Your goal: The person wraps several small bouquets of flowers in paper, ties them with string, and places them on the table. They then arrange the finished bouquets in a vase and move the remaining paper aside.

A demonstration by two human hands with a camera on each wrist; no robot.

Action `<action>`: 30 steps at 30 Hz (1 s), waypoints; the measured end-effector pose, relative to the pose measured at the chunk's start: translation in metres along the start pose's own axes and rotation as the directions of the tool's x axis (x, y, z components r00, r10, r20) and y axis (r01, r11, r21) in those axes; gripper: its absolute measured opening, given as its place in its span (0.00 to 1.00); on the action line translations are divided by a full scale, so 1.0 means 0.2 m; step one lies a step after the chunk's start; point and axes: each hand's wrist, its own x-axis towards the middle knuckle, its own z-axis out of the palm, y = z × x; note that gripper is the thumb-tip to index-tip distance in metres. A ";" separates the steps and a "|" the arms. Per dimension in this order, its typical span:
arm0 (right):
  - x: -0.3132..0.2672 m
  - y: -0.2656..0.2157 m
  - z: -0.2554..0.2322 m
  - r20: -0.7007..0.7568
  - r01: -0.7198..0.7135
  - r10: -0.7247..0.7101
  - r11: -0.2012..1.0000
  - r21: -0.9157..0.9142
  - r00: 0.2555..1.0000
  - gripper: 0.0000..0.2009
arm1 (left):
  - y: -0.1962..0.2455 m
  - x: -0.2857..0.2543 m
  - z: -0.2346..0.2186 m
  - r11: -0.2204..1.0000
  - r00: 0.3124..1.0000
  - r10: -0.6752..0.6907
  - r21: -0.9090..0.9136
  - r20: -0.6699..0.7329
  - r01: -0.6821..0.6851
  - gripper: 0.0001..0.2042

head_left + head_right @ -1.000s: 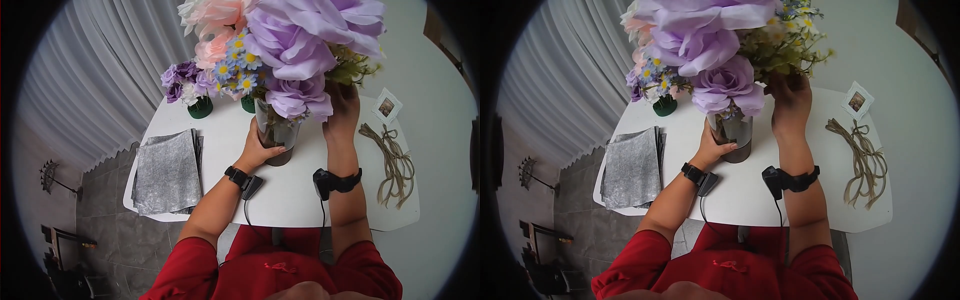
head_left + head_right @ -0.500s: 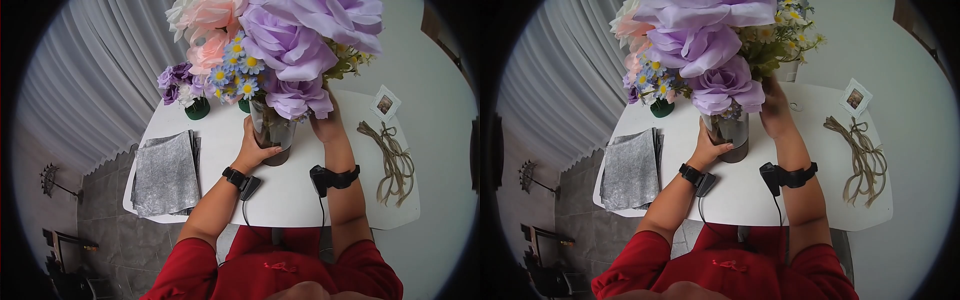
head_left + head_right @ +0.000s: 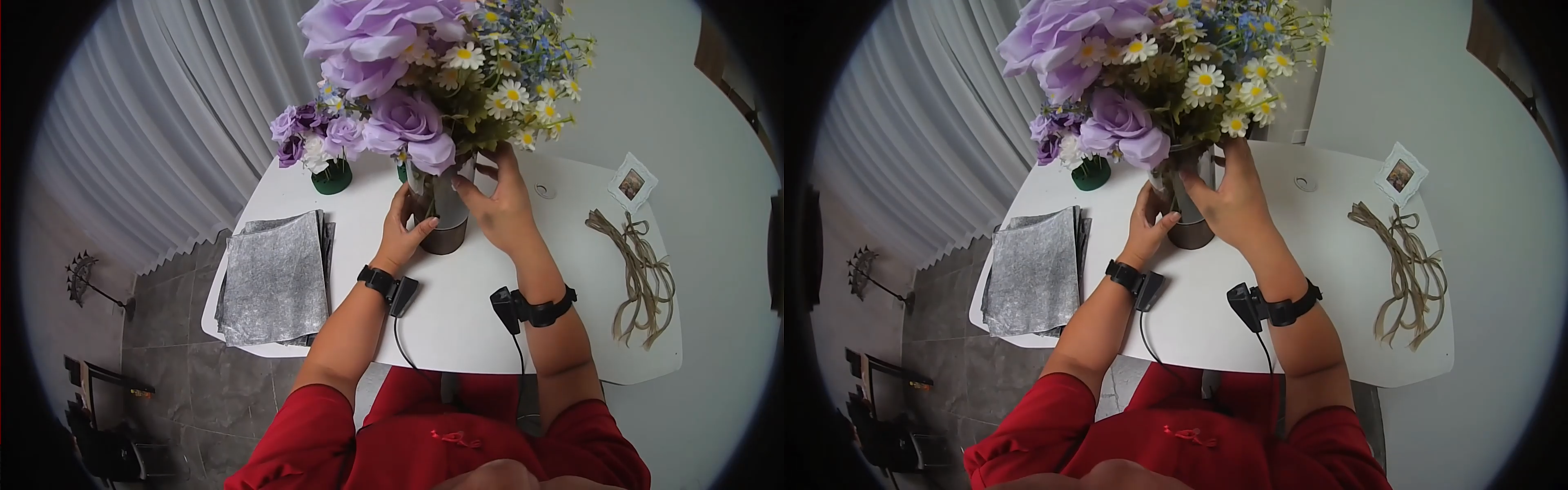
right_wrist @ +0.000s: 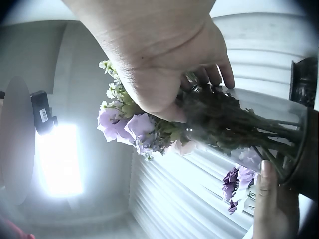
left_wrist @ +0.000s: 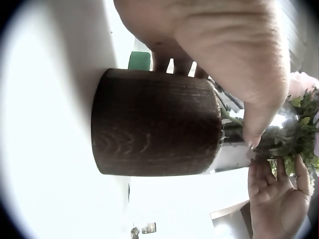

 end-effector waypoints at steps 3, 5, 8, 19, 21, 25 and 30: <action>-0.01 -0.01 0.01 -0.027 0.057 -0.059 0.997 -0.045 0.998 0.30 | 0.09 -0.01 0.05 1.000 1.000 -0.015 0.021 0.014 0.015 0.50; -0.02 -0.01 0.04 -0.053 0.102 -0.110 0.985 -0.142 0.992 0.31 | 0.05 0.01 0.06 0.992 0.999 0.009 0.124 0.044 -0.015 0.58; -0.06 -0.11 0.07 -0.047 0.180 -0.200 0.945 -0.274 0.979 0.32 | 0.09 0.02 0.10 0.993 0.998 0.039 0.116 -0.047 -0.033 0.57; -0.08 -0.16 0.07 -0.002 0.176 -0.185 0.940 -0.293 0.983 0.32 | 0.23 0.02 0.13 0.999 0.999 -0.025 0.027 -0.026 0.025 0.45; -0.08 -0.16 0.06 -0.009 0.170 -0.180 0.942 -0.291 0.984 0.32 | 0.17 0.02 0.11 0.996 1.000 -0.009 0.090 -0.024 0.011 0.45; -0.08 -0.16 0.06 -0.007 0.170 -0.181 0.938 -0.302 0.984 0.31 | 0.16 0.03 0.11 0.995 1.000 0.003 0.095 -0.026 -0.001 0.46; -0.04 -0.14 0.01 -0.043 0.166 -0.182 0.955 -0.244 0.982 0.26 | 0.11 0.01 0.09 0.994 1.000 0.030 0.105 0.000 -0.030 0.47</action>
